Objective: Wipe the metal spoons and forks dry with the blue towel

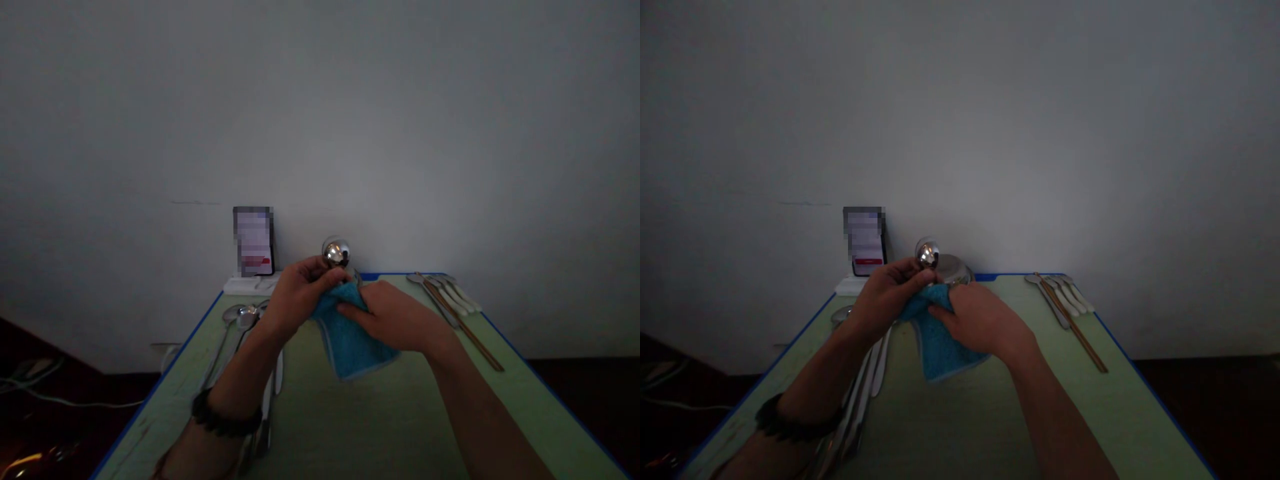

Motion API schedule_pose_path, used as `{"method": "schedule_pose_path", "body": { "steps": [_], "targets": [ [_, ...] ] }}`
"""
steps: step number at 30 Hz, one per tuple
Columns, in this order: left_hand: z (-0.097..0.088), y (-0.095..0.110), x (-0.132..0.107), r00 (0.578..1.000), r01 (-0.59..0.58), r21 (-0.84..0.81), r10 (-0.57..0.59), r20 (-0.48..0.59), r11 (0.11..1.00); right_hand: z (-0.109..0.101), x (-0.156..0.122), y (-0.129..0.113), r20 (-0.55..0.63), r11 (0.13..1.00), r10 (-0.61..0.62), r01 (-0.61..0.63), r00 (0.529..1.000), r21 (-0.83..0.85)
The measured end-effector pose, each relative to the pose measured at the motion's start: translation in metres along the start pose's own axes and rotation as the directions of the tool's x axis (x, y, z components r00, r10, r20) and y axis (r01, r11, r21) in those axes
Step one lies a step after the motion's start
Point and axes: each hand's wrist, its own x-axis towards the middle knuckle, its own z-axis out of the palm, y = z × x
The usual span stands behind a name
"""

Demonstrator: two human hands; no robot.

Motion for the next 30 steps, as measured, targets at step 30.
{"method": "schedule_pose_path", "body": {
  "steps": [30],
  "targets": [
    [-0.016,0.005,-0.003,0.982,-0.006,-0.007,0.007,0.19,1.0,0.002,0.004,0.01,0.513,0.935,-0.267,0.09,0.816,0.343]
  ]
}}
